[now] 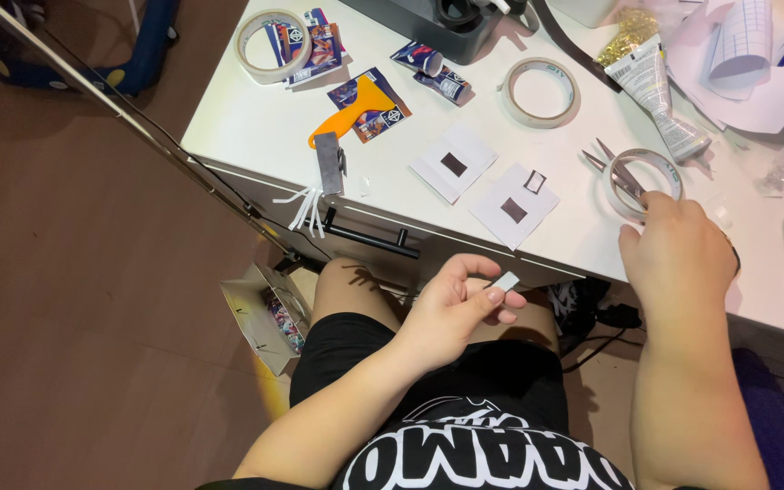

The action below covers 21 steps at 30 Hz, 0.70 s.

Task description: The person cuts a dark strip with scissors, places it on a white card, and secures it with clear tape. They then apply glue from a tube to a white card and continue cutting another dark strip.

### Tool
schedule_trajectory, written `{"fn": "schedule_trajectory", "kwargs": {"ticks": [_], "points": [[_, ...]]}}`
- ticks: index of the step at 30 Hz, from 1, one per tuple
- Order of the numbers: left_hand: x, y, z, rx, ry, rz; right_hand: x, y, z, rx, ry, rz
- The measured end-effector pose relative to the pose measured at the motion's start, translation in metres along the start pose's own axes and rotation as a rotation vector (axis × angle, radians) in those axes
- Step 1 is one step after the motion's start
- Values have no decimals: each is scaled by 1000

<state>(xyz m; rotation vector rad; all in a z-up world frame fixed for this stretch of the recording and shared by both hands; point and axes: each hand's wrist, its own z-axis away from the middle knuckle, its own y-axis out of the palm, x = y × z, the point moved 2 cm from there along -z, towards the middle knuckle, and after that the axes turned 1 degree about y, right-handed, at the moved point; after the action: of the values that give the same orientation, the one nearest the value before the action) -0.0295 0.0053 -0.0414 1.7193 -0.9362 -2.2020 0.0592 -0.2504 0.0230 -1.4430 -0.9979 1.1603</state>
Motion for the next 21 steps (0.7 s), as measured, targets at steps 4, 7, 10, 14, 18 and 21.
{"fn": "schedule_trajectory", "kwargs": {"ticks": [4,7,10,14,18,21], "points": [[-4,5,1,-36,-40,-43,8,13,35,-410,-206,-282],[-1,7,-2,-38,-24,0,42,5,63,-31,-328,-925],[-9,9,-2,9,75,-188,70,-3,75,-57,-619,-1152],[-25,7,4,-149,157,-473,74,4,72,-73,-715,-1270],[-26,6,4,-153,257,-501,75,24,66,159,-689,-1554],[-28,4,-2,-85,208,-424,70,53,66,351,-525,-1721]]}}
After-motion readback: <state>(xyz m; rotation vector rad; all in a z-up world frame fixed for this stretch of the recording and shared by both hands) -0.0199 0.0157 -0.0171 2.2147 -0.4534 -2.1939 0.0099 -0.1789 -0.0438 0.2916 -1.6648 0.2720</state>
